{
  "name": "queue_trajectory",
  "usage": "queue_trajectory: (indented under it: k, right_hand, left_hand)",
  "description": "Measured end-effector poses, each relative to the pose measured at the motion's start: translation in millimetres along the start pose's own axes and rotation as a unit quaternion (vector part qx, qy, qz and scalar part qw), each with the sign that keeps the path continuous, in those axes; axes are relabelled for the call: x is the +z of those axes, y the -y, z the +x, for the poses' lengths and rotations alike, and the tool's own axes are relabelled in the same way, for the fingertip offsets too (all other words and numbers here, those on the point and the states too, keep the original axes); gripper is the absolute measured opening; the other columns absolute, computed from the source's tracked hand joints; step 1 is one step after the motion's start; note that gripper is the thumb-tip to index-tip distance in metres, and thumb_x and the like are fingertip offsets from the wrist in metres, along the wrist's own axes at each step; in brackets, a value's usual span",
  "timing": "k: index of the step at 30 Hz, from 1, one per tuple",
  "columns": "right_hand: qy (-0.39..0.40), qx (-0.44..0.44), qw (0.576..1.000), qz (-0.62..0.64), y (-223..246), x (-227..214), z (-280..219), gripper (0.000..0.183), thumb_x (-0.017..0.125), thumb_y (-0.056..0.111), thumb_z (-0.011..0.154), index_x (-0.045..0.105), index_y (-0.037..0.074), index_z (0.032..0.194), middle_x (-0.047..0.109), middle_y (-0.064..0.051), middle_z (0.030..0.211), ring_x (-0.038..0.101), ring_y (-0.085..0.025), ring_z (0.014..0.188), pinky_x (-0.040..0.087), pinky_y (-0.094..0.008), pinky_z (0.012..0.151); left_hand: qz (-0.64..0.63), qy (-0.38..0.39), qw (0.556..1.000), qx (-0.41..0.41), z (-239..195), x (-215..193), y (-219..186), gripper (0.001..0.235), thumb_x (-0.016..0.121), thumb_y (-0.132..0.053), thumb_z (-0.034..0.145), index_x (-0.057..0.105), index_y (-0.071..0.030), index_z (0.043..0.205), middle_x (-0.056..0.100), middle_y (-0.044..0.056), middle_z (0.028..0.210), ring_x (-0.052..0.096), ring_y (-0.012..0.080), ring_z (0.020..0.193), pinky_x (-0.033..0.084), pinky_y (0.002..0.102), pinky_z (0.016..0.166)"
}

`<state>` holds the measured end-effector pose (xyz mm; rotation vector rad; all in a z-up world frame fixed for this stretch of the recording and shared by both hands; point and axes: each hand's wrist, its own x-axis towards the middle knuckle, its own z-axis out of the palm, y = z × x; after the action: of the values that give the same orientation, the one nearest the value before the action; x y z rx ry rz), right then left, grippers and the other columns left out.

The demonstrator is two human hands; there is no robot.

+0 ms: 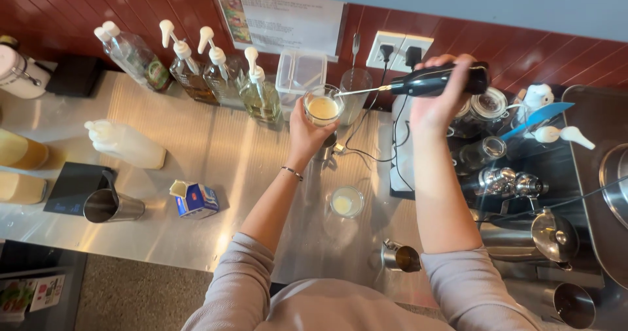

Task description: The person places a glass on a digital scale, pours liquid from a squeeze bottle, then pours syrup from a swing-top bottle into the glass while watching the scale. They carry the glass to another counter, blend the mixture with a handheld frother, scoop ice into the glass, and hold up the finished drink.

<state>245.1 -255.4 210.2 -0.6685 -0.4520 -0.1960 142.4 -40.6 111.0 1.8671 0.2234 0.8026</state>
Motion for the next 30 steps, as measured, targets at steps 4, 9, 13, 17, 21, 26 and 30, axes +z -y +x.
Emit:
queue_trajectory:
  k: [4,9,13,17,21,26,30]
  right_hand:
    - [-0.041,-0.071,0.997,0.014,-8.4,-19.9,22.7,0.034,0.074,0.04,0.101,0.055,0.012,0.106,0.062,-0.005,0.096,0.06,-0.019,0.095,0.053,-0.043,0.093]
    - [-0.108,-0.121,0.961,-0.223,-64.7,-39.3,31.4,0.03,0.068,0.041,0.101,0.055,0.015,0.109,0.064,-0.001,0.103,0.064,-0.015,0.1,0.055,-0.035,0.095]
    - [-0.01,-0.093,0.965,-0.246,-113.6,-40.7,35.8,0.037,0.072,0.041,0.101,0.056,0.01,0.115,0.06,0.001,0.109,0.059,-0.012,0.102,0.051,-0.031,0.095]
    - [-0.017,0.065,0.927,-0.369,-164.1,-62.8,35.9,0.039,0.07,0.044,0.099,0.062,0.006,0.106,0.065,0.0,0.096,0.061,-0.01,0.087,0.051,-0.03,0.082]
    - [0.018,0.148,0.889,-0.433,-204.3,-92.9,31.6,0.041,0.07,0.043,0.105,0.066,0.002,0.108,0.066,-0.002,0.096,0.06,-0.013,0.088,0.05,-0.031,0.083]
    - [0.043,0.074,0.897,-0.433,-225.2,-124.9,14.4,0.054,0.081,0.036,0.094,0.057,0.003,0.13,0.063,-0.006,0.122,0.062,-0.017,0.112,0.049,-0.031,0.099]
    - [0.104,0.061,0.862,-0.492,-222.4,-141.0,14.3,0.071,0.088,0.026,0.094,0.046,0.0,0.145,0.057,-0.013,0.138,0.058,-0.023,0.129,0.043,-0.035,0.116]
  left_hand:
    - [0.011,-0.005,1.0,0.002,10.3,7.3,10.3,0.078,0.095,-0.023,0.062,0.057,0.002,0.125,0.069,0.021,0.114,0.068,0.0363,0.108,0.054,0.043,0.094]
    - [0.01,0.008,1.0,-0.006,9.6,7.5,21.2,0.084,0.096,-0.022,0.057,0.056,0.001,0.128,0.069,0.02,0.121,0.068,0.0352,0.111,0.054,0.042,0.094]
    - [0.004,0.013,1.0,-0.015,-1.7,-11.2,-3.4,0.08,0.096,-0.02,0.061,0.059,-0.001,0.129,0.072,0.017,0.12,0.07,0.0299,0.113,0.054,0.04,0.098]
    - [-0.114,0.037,0.992,-0.027,-26.2,-42.5,-24.9,0.082,0.093,-0.017,0.068,0.054,0.0,0.138,0.069,0.012,0.127,0.066,0.0212,0.12,0.053,0.035,0.104]
    - [-0.163,0.057,0.985,-0.004,-46.3,-71.1,-35.6,0.088,0.095,-0.018,0.069,0.049,0.0,0.142,0.064,0.012,0.135,0.061,0.0204,0.128,0.048,0.034,0.112]
    - [-0.087,0.045,0.995,-0.023,-84.4,-107.7,-38.6,0.088,0.095,-0.019,0.068,0.051,0.0,0.141,0.066,0.011,0.135,0.063,0.0199,0.129,0.05,0.035,0.112]
    - [-0.079,0.03,0.994,-0.075,-118.7,-133.1,-40.2,0.087,0.093,-0.02,0.069,0.051,-0.001,0.143,0.066,0.01,0.135,0.063,0.019,0.129,0.049,0.035,0.113]
